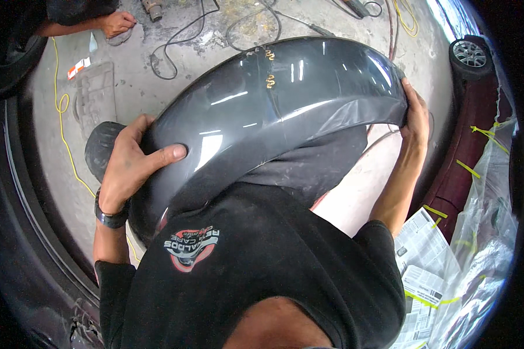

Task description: The person uses a specialized heating tool to embed metal staples across a crack in a grey automotive body panel held on their lap, then presses and smooths the area with their fingers.

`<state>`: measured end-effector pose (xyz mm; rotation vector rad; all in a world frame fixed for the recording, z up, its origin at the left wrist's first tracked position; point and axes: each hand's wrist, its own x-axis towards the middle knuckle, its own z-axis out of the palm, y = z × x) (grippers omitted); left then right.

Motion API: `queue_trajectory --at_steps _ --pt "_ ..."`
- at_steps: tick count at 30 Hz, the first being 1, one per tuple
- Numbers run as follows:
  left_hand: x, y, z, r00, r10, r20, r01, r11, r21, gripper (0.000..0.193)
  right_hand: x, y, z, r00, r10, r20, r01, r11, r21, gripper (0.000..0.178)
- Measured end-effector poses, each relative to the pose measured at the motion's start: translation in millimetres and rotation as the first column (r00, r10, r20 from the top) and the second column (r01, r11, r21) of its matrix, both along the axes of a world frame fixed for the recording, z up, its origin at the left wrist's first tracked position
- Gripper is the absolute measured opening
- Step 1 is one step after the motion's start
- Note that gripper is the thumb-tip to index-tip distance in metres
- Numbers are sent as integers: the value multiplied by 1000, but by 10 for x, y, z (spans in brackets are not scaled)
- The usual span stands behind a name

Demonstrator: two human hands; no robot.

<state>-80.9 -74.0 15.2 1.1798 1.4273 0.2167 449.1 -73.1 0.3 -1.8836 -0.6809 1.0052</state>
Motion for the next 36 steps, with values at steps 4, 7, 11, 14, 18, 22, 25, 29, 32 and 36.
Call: queue_trajectory --at_steps 4,7,11,14,18,22,25,29,32,36 --pt "9 14 -60 999 33 42 -36 998 53 66 -197 110 114 999 -24 45 25 1000 -13 56" --pt "31 50 -113 994 68 86 -74 995 63 64 -51 217 15 999 -18 27 19 1000 -24 56" --pt "93 167 -67 984 101 150 -101 995 -6 61 68 368 -8 999 -19 32 20 999 -42 56" --pt "18 187 -52 993 83 81 -87 995 55 62 27 518 -40 1000 1 19 -1 1000 5 56" --pt "-32 253 -8 990 98 102 -108 989 100 58 -18 694 -18 1000 27 -4 -27 999 27 57" --pt "-14 310 -7 976 117 185 -141 982 124 53 69 852 -6 998 64 12 -65 996 65 57" --pt "24 300 -90 965 149 214 -176 978 109 48 39 857 27 998 46 43 -50 995 92 56" --pt "-18 275 -138 973 138 186 -164 978 131 54 41 821 21 997 71 5 -71 993 99 54" --pt "-5 253 -71 970 152 191 -178 976 128 58 -55 781 86 995 71 72 -77 993 92 57" --pt "72 163 -146 984 160 83 -179 810 559 55 52 805 36 985 43 166 -49 998 30 58"
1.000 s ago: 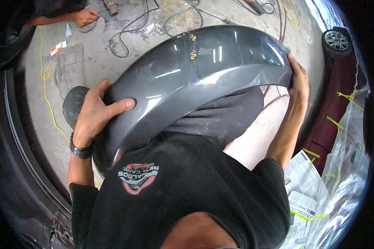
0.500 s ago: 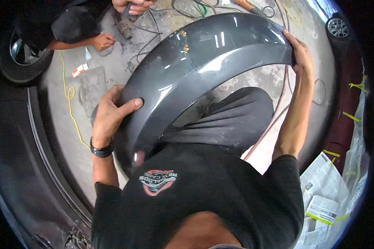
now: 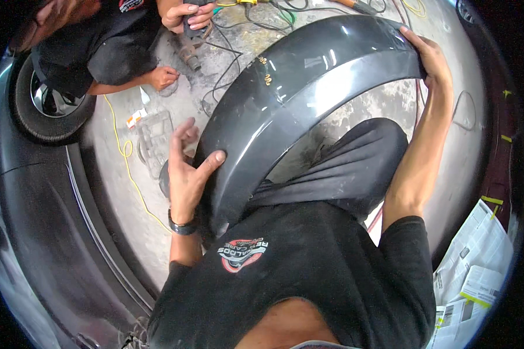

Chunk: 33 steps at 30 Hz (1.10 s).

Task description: The person uses a specialized heating tool to embed metal staples across a crack in a grey automotive body panel held on their lap, then presses and smooths the area with their fingers.

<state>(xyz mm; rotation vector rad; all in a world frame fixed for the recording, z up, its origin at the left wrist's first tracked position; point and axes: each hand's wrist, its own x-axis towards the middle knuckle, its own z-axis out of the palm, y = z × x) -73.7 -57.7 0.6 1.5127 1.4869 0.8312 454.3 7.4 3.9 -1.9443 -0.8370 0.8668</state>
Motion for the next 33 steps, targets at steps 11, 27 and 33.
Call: queue_trajectory --at_steps 11,27,33 --pt "534 74 463 654 -279 -703 682 619 389 45 57 -23 42 998 54 -18 -53 998 45 59" --pt "517 -48 357 774 -245 -584 539 738 406 94 -706 -252 477 975 -97 201 79 992 96 40" --pt "477 -353 346 684 -238 -689 463 872 158 141 -476 -167 318 980 -110 168 107 994 31 41"
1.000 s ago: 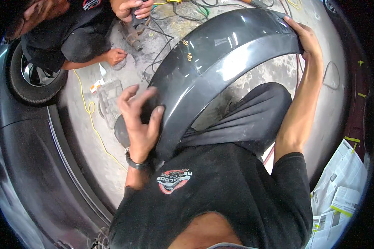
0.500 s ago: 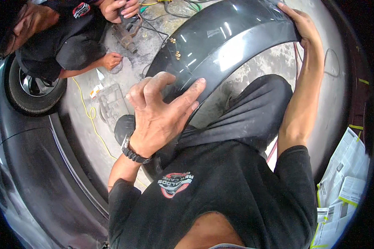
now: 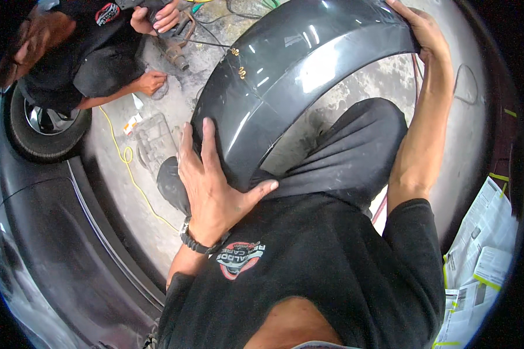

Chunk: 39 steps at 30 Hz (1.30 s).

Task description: The person uses a specialized heating tool to embed metal staples across a crack in a grey automotive body panel held on their lap, then presses and smooths the area with their fingers.

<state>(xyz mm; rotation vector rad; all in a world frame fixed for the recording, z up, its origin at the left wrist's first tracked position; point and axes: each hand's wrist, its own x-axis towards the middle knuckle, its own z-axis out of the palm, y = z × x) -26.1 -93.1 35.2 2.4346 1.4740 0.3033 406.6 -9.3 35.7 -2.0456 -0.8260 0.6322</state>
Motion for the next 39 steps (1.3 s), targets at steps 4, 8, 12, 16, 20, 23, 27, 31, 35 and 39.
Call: queue_trajectory --at_steps 4,8,12,16,20,23,27,31,35,39 --pt "203 51 61 996 56 -69 -59 997 -50 136 -42 34 -64 997 -4 -71 9 997 75 41" --pt "367 74 39 997 68 -41 -69 998 -9 123 45 51 -131 998 33 -52 -30 997 71 42" --pt "435 77 -19 996 84 -26 -85 996 -16 113 30 51 -137 997 50 -51 -46 996 73 41" --pt "410 95 -36 998 61 10 -61 998 -35 112 -47 38 -129 997 46 -58 -37 988 148 40" --pt "409 101 -36 998 61 31 -59 997 -56 110 -151 11 -107 994 66 -87 -49 982 183 39" --pt "434 126 -61 998 59 39 -56 996 -64 110 -89 58 -124 994 49 -95 -33 987 159 39" --pt "382 114 -34 995 81 51 -79 996 -38 110 -120 111 -101 996 75 -45 -66 980 187 41" --pt "383 127 -90 995 85 60 -85 996 1 110 361 189 -325 981 143 -128 -130 986 103 58" --pt "177 214 -11 997 -6 78 12 997 -77 115 332 154 -434 978 152 -143 -131 980 148 61" --pt "12 227 34 999 38 -8 -38 987 -159 122 273 118 -375 982 120 -149 -102 987 126 59"
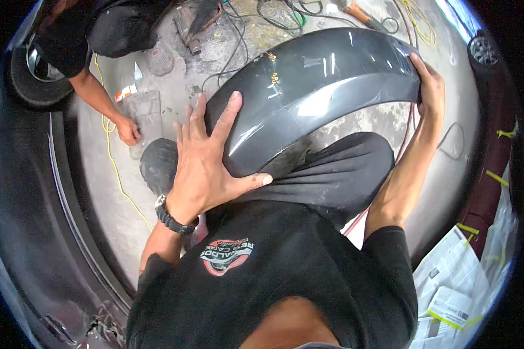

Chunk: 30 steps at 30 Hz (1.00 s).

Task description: The person uses a specialized heating tool to embed metal staples across a crack in a grey automotive body panel held on their lap, then presses and smooths the area with their fingers.

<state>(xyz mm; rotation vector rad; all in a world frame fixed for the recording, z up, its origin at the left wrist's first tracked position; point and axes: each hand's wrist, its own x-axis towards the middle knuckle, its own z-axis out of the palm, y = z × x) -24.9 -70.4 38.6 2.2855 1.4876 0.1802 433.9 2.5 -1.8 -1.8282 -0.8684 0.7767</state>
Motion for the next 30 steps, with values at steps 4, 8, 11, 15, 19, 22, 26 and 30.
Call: queue_trajectory --at_steps 4,8,11,15,19,22,26,30 --pt "-18 13 -164 989 26 148 -37 997 74 123 -14 69 2 999 -7 -41 6 1000 -6 51" --pt "43 65 -230 982 62 180 -74 996 57 121 60 185 -96 999 11 -40 -13 999 -39 49" --pt "64 101 -264 984 81 156 -89 995 46 121 51 303 -87 999 25 -37 -28 996 -81 49" --pt "66 175 -339 980 99 170 -112 991 69 121 84 433 -72 995 74 -63 -78 994 -78 51" --pt "103 180 -372 976 105 193 -121 990 73 121 180 495 -138 996 68 -59 -71 997 -43 51" --pt "130 160 -370 978 113 175 -126 990 67 121 152 425 -128 997 54 -51 -55 998 -26 48" --pt "140 146 -338 979 117 164 -128 990 54 121 40 345 -63 1000 16 -27 -17 999 -29 47" --pt "176 123 -323 986 108 127 -113 993 36 124 168 270 -94 999 39 -36 -39 999 -10 53"
